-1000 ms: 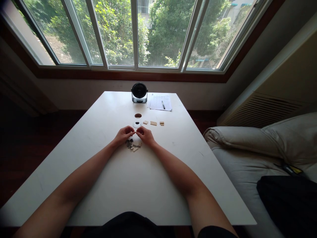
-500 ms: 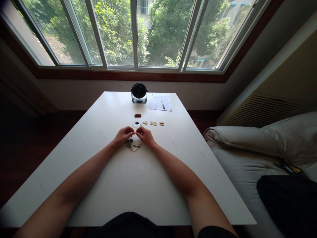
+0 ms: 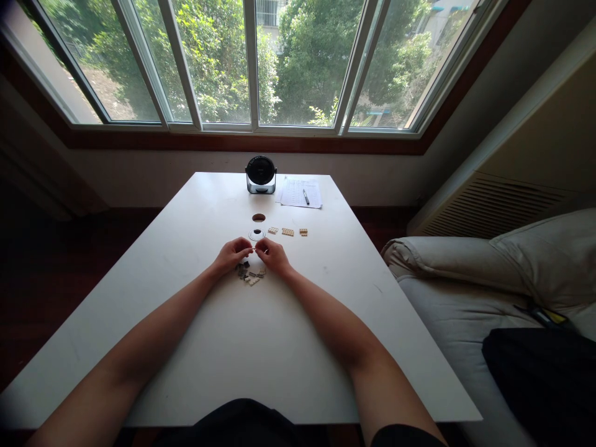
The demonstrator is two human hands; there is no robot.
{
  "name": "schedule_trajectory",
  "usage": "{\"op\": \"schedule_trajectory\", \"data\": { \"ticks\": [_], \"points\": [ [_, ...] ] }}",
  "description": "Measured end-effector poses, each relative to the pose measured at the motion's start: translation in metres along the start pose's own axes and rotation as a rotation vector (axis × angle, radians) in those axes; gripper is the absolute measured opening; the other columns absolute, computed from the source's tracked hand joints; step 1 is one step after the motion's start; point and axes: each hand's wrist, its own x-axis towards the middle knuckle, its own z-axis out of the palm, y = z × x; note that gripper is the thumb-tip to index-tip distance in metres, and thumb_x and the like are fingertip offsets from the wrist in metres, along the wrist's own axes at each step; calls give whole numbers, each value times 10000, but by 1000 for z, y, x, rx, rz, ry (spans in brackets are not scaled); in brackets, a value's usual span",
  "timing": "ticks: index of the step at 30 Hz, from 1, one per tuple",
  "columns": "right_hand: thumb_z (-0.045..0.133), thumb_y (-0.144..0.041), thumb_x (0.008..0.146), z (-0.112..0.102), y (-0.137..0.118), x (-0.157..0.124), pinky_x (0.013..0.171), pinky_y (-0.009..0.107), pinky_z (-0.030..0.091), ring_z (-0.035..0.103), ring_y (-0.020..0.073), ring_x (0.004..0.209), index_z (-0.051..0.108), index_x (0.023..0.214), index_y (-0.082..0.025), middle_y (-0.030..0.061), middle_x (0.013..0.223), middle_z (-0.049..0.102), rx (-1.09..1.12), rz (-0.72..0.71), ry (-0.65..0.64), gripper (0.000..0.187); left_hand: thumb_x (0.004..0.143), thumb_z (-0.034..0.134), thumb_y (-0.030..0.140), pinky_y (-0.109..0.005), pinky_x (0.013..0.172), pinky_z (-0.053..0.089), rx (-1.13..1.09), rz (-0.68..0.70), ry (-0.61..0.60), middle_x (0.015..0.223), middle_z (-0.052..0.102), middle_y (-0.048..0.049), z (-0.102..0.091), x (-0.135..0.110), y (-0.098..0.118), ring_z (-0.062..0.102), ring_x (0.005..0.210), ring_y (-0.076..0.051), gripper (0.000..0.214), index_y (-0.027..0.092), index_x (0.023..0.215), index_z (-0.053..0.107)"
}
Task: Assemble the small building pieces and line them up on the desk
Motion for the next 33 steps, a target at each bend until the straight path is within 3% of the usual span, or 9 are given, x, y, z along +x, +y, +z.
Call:
{"op": "schedule_trajectory", "data": {
  "ticks": [8, 12, 15, 19, 22, 26, 29, 31, 33],
  "points": [
    [576, -332, 873, -15, 10, 8, 686, 288, 471, 592, 161, 721, 639, 866, -221, 14, 814, 680, -131, -45, 6, 128, 820, 663, 365, -274, 652, 473, 26, -18, 41, 782, 664, -14, 0, 1, 2, 592, 681, -144, 188, 189, 885, 664],
    [566, -283, 848, -50, 32, 18, 722, 311, 462, 576, 180, 727, 628, 833, -214, 32, 801, 669, -326, -36, 173, 94, 839, 625, 353, -293, 701, 497, -15, -26, 50, 843, 688, -34, 1, 2, 5, 623, 731, -157, 170, 191, 879, 656],
    [558, -282, 837, -81, 51, 23, 748, 330, 459, 569, 196, 731, 625, 834, -205, 54, 802, 665, -451, 60, 320, 102, 841, 614, 358, -298, 700, 500, -14, -37, 53, 836, 696, -35, 3, 1, 5, 625, 730, -161, 169, 195, 865, 652],
    [572, -330, 830, -109, 71, 22, 724, 327, 448, 562, 198, 715, 635, 842, -200, 56, 794, 663, -509, 156, 381, 145, 835, 617, 349, -297, 691, 498, -14, -39, 76, 821, 697, -30, 5, -3, 8, 625, 721, -158, 158, 196, 851, 647],
    [588, -355, 822, -118, 81, 22, 705, 318, 439, 558, 195, 715, 651, 838, -200, 50, 786, 653, -523, 172, 362, 168, 837, 624, 343, -309, 709, 509, -57, -19, 96, 822, 696, -42, 10, 1, 26, 633, 746, -167, 160, 184, 849, 640],
    [601, -361, 824, -119, 92, 22, 692, 310, 433, 552, 191, 714, 662, 825, -196, 48, 780, 636, -562, 200, 349, 175, 865, 629, 399, -369, 755, 534, -178, 76, 54, 853, 700, -72, 20, -3, 89, 650, 799, -205, 229, 171, 889, 639],
    [598, -345, 832, -117, 98, 22, 714, 312, 438, 554, 191, 729, 663, 833, -197, 50, 796, 636, -587, 219, 348, 162, 874, 593, 525, -465, 794, 548, -193, 110, -64, 969, 719, -121, 19, -53, 144, 668, 932, -291, 360, 201, 1003, 683],
    [593, -327, 837, -115, 100, 23, 723, 314, 440, 555, 192, 735, 664, 841, -198, 52, 803, 637, -597, 224, 355, 147, 752, 665, 579, -486, 665, 555, -134, 139, -93, 924, 724, -108, 11, -118, 169, 680, 908, -331, 371, 304, 993, 727],
    [589, -312, 843, -113, 100, 23, 730, 318, 441, 557, 195, 742, 666, 848, -199, 55, 809, 637, -604, 231, 365, 137, 558, 733, 547, -496, 546, 522, -35, 160, -63, 866, 721, -51, 0, -196, 183, 688, 863, -340, 382, 493, 936, 731]
  ]
}}
